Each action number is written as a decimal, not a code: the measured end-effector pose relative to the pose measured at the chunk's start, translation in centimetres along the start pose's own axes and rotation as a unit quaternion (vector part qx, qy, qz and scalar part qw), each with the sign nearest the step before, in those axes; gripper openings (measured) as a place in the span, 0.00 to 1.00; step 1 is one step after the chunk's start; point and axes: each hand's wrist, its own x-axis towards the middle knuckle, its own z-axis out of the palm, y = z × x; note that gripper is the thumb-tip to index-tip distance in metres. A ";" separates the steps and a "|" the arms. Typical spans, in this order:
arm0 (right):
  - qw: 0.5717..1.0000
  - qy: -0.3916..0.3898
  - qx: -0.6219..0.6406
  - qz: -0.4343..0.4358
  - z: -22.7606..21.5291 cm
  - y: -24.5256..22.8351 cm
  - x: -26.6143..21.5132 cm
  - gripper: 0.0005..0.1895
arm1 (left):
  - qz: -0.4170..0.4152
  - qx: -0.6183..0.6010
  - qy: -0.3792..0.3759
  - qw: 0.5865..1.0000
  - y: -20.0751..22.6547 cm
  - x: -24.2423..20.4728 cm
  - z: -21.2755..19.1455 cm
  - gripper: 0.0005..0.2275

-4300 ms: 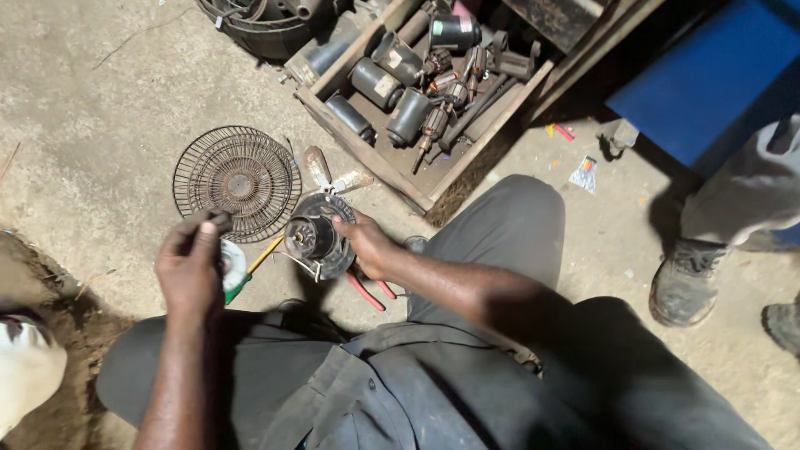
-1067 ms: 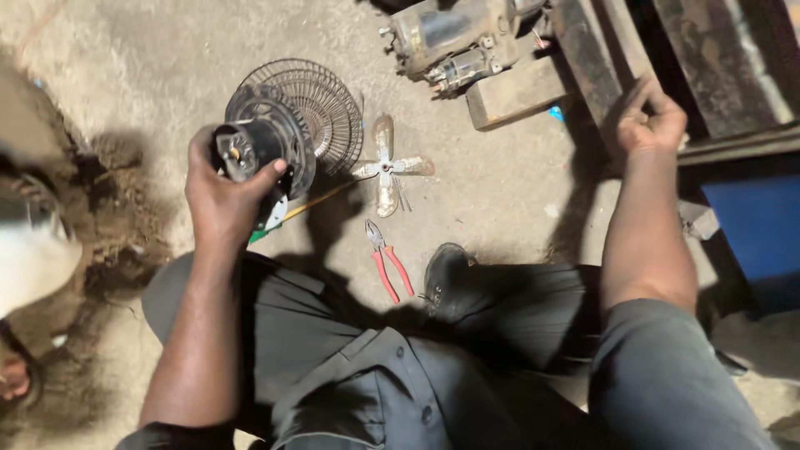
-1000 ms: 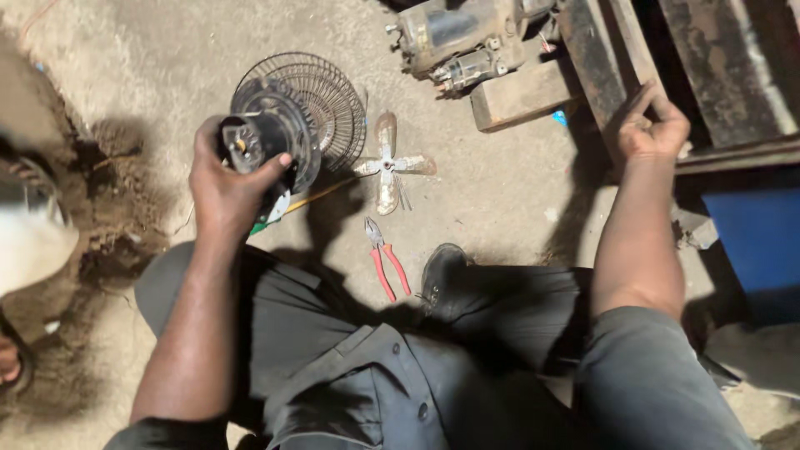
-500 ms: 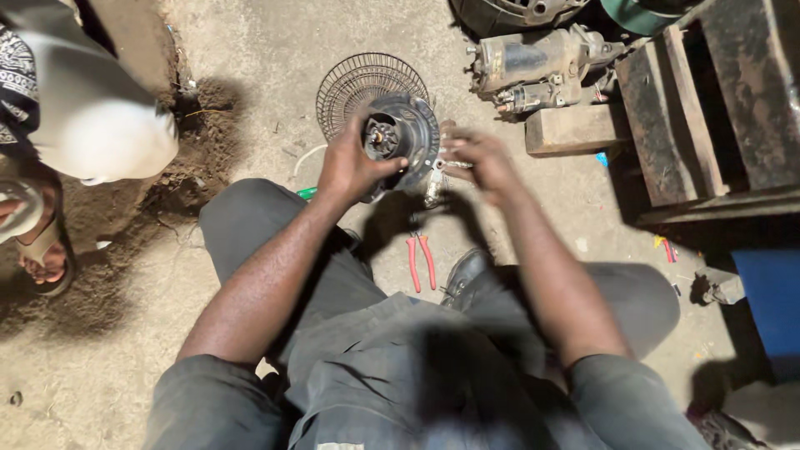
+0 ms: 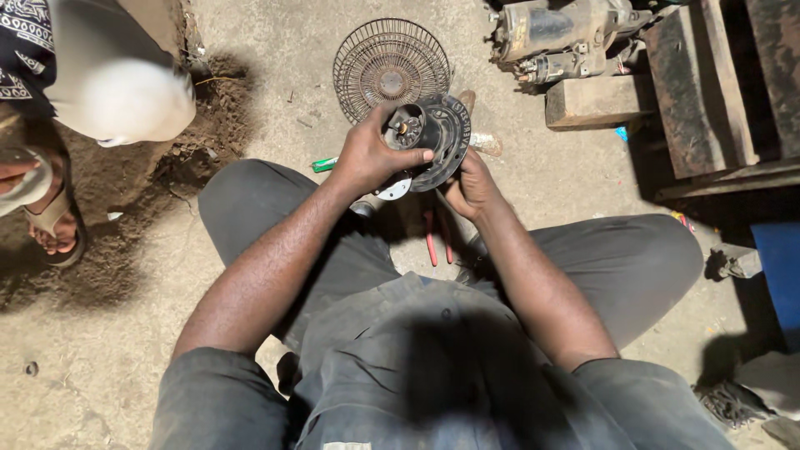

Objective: The person disassembles a fan motor housing, removes the internal rotor, and replaces the capacitor with a new one from a nearby crate. The person then reassembles the motor housing and secures the components.

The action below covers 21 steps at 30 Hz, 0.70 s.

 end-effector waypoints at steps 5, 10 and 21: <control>0.994 0.047 0.100 0.026 -0.3 1.2 -0.5 0.20 | 0.025 0.003 -0.017 1.000 0.0 -0.2 0.7 0.41; 0.991 0.050 0.125 -0.010 -0.6 1.2 -0.5 0.20 | -0.066 -0.060 -0.042 0.995 -0.4 -0.1 -0.1 0.37; 0.990 0.047 0.130 -0.012 -0.6 0.6 -1.1 0.21 | -0.259 -0.438 0.032 0.860 -1.2 0.5 -4.3 0.25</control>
